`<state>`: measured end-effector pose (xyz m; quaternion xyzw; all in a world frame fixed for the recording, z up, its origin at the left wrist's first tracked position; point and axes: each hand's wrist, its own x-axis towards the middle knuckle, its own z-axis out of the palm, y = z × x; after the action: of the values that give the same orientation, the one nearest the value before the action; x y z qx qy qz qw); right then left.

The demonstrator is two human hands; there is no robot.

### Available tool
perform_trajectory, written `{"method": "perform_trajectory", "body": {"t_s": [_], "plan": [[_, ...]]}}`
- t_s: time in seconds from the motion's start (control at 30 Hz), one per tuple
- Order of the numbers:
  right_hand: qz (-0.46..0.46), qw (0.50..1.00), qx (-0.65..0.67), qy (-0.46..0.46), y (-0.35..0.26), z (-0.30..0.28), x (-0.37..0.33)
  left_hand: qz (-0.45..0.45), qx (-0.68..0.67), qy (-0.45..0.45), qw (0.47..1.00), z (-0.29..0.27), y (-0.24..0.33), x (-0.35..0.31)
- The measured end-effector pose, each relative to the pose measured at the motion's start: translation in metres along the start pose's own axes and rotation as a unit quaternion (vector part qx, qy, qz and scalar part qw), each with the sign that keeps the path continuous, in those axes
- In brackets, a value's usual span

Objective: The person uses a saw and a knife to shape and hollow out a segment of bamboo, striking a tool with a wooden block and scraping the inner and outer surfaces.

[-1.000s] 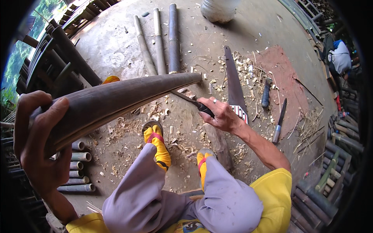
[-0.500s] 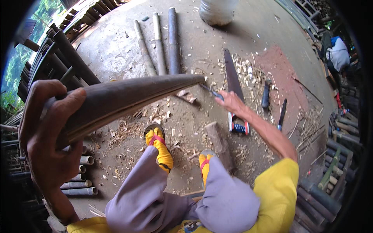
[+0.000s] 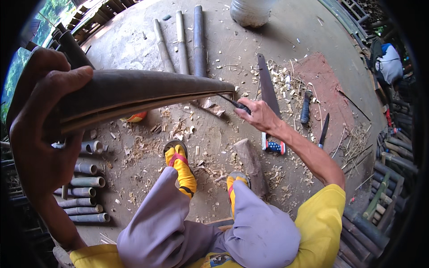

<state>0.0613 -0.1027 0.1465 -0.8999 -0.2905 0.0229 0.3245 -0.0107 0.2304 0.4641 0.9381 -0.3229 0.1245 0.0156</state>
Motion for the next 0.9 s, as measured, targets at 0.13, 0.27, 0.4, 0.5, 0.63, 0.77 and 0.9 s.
{"method": "perform_trajectory", "body": {"t_s": [0.13, 0.27, 0.4, 0.5, 0.63, 0.77, 0.9], "plan": [[0.187, 0.973, -0.021, -0.130, 0.040, 0.003, 0.001, 0.005, -0.018, 0.007, 1.000, -0.001, 0.002, 0.002], [0.261, 0.956, -0.043, -0.124, 0.052, -0.010, -0.029, -0.040, -0.038, -0.004, 0.998, 0.012, -0.004, 0.002], [0.238, 0.971, -0.008, 0.027, 0.053, 0.013, -0.077, -0.104, -0.011, 0.003, 0.995, 0.006, -0.007, -0.022], [0.430, 0.884, -0.024, 0.180, 0.095, 0.006, -0.157, -0.157, -0.020, -0.020, 0.987, 0.024, -0.013, -0.042], [0.541, 0.789, -0.166, 0.240, 0.180, -0.003, -0.225, -0.265, -0.048, -0.063, 0.961, 0.035, -0.027, -0.107], [0.622, 0.741, -0.163, 0.195, 0.219, -0.007, -0.260, -0.506, -0.176, -0.145, 0.832, 0.070, -0.032, -0.178], [0.626, 0.727, -0.160, 0.233, 0.248, 0.008, -0.300, -0.679, -0.389, -0.107, 0.613, 0.115, 0.001, -0.240]]}}
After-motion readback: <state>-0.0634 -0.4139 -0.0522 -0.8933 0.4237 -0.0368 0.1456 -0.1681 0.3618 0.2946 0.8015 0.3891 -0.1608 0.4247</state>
